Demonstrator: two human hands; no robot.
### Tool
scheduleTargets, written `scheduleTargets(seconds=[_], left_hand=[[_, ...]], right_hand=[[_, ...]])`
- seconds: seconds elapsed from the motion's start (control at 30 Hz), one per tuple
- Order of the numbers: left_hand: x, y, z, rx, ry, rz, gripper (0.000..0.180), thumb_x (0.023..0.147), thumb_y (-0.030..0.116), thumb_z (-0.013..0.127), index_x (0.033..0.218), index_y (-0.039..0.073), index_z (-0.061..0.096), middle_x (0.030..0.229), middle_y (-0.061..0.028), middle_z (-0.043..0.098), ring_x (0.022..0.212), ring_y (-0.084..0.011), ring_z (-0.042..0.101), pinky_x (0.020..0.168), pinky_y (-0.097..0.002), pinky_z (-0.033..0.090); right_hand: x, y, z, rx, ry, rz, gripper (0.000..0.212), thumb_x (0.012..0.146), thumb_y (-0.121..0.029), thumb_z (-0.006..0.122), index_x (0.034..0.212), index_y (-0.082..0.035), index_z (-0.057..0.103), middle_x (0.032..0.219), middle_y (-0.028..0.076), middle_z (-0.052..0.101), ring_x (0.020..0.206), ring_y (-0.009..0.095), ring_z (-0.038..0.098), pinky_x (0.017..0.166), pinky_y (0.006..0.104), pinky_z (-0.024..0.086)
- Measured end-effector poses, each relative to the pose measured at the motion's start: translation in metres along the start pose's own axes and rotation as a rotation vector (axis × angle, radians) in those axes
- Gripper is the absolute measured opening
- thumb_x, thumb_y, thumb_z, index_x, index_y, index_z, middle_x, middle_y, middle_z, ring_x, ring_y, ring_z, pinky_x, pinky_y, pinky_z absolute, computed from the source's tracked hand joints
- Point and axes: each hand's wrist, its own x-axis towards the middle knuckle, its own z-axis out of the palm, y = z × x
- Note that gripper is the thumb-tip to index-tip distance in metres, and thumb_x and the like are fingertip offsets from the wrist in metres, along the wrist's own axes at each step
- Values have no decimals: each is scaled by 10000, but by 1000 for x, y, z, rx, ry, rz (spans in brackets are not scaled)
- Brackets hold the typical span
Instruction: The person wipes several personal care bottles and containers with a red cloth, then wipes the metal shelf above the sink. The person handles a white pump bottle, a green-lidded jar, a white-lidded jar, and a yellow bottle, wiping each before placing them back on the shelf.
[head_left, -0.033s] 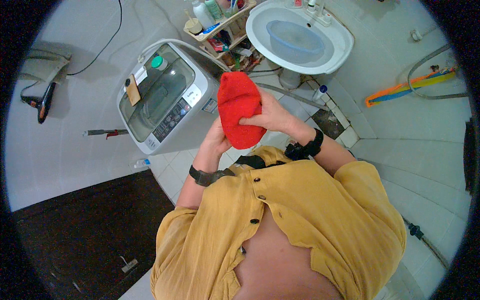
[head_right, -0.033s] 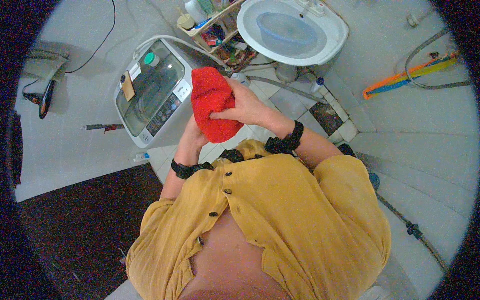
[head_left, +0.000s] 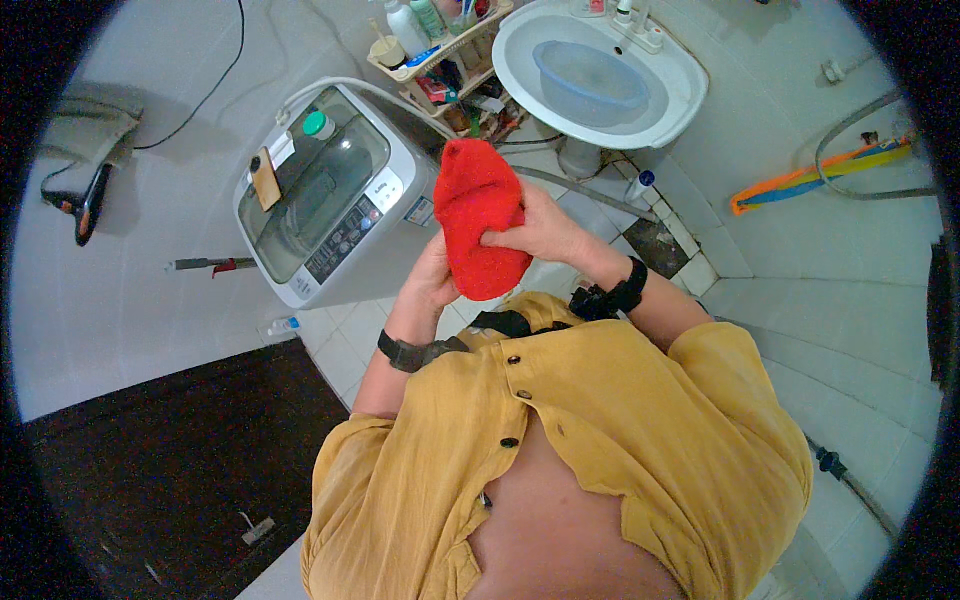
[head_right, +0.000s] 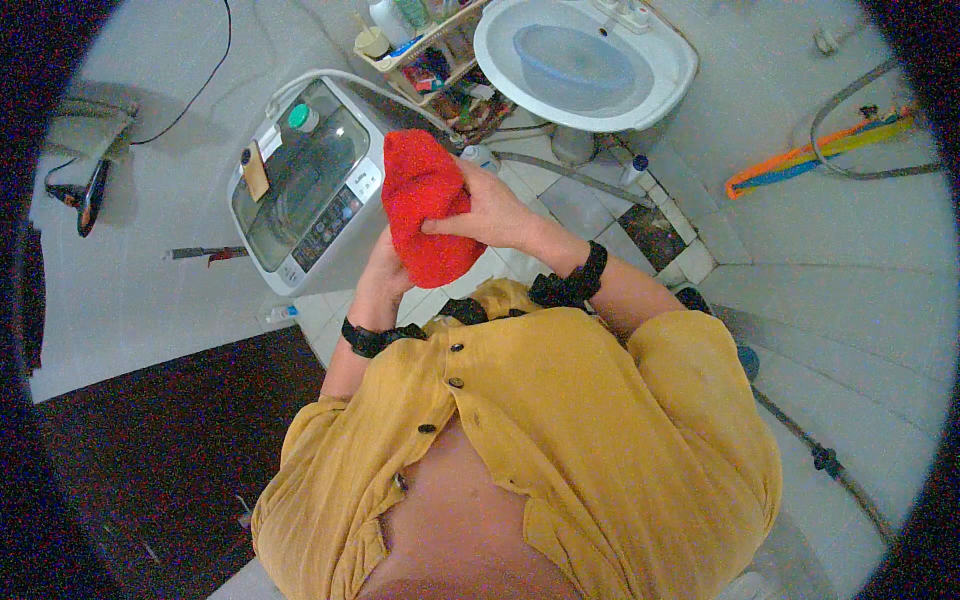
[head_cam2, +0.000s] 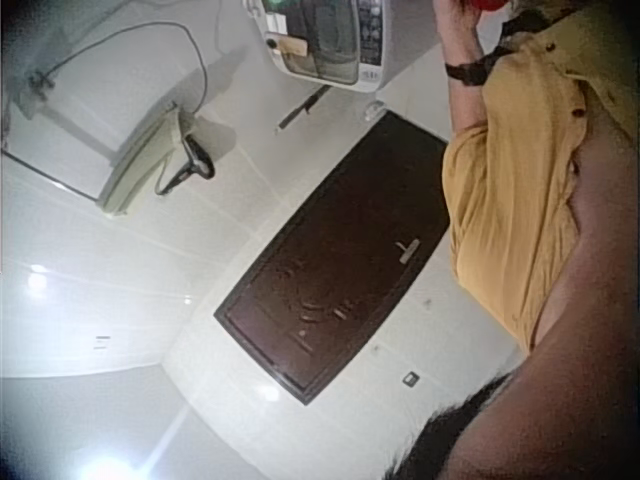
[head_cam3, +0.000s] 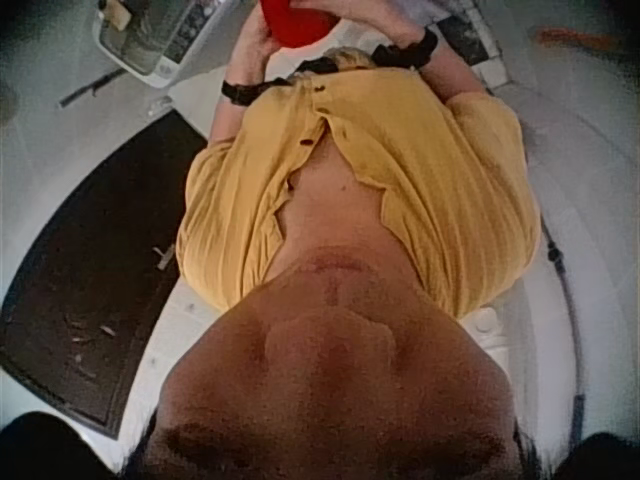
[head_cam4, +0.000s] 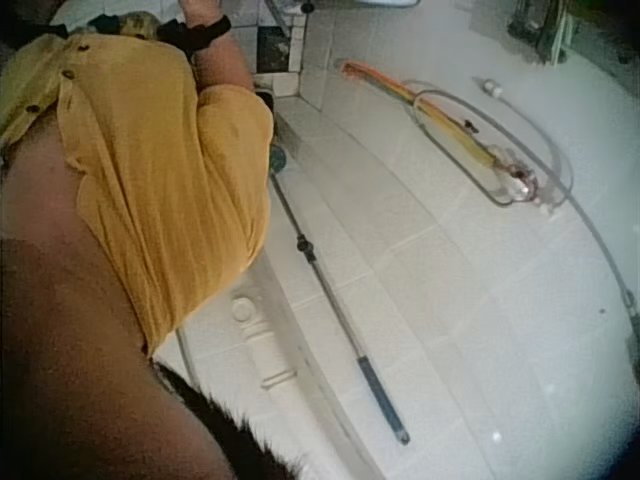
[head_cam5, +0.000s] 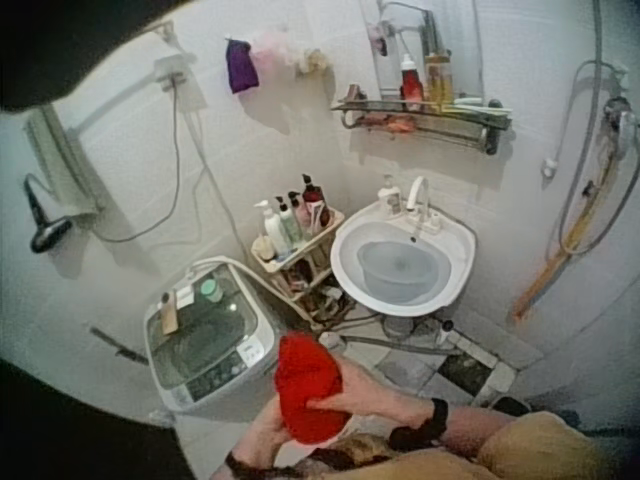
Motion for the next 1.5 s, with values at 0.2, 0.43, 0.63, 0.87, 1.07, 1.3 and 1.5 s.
scheduleTargets(seconds=[0.2, 0.43, 0.63, 0.87, 1.07, 1.3, 1.5], left_hand=[[-6, 10, -3, 40, -166, -173, 513, 955, 342, 565, 1368, 69, 433, 1303, -126, 567, 1144, -283, 593, 913, -512, 529], [-2, 6, 18, -22, 31, 15, 574, 986, 473, 443, 1411, 91, 385, 1357, -135, 525, 1197, -312, 557, 966, -481, 497], [-3, 10, 18, -214, -145, -19, 578, 993, 488, 424, 1401, 80, 396, 1339, -122, 539, 1194, -269, 559, 1011, -440, 469], [-8, 3, 13, -39, -13, 56, 467, 970, 306, 543, 1350, 47, 459, 1323, -120, 552, 1150, -257, 587, 987, -429, 490], [-9, 1, 22, -8, -40, -60, 534, 960, 386, 553, 1382, 92, 412, 1313, -121, 547, 1128, -295, 594, 897, -463, 546], [-3, 6, 32, 82, 87, 60, 634, 962, 582, 407, 1392, 116, 388, 1278, -131, 554, 1139, -286, 584, 897, -414, 557], [0, -3, 27, 148, 248, 132, 523, 1012, 478, 383, 1397, 124, 393, 1373, -78, 503, 1221, -235, 533, 1017, -427, 458]], right_hand=[[7, 6, -9, 348, 76, 160, 440, 897, -241, 682, 1247, -18, 538, 1150, 74, 649, 1042, 166, 616, 921, 335, 489], [-3, -10, -15, 359, 86, 146, 493, 891, -239, 683, 1289, -18, 495, 1204, 116, 610, 1094, 200, 585, 955, 360, 462], [-5, -22, -1, -524, 30, -384, 813, 708, -300, 811, 1385, -96, 409, 1342, 167, 482, 1259, 355, 443, 1077, 449, 338], [-3, -5, 2, -105, 81, -38, 748, 738, -188, 814, 1367, -52, 433, 1283, 89, 561, 1157, 207, 546, 969, 368, 447], [4, 12, -11, 483, 251, 146, 370, 936, -179, 620, 1256, -20, 526, 1162, 60, 636, 1039, 149, 613, 915, 329, 494], [1, -15, -37, 862, 335, 202, 420, 952, -247, 607, 1303, -45, 497, 1189, 87, 624, 1075, 195, 617, 958, 359, 482], [-4, -10, 5, -323, 69, -204, 682, 794, -296, 732, 1331, 5, 439, 1251, 164, 563, 1155, 319, 555, 1003, 426, 430]])
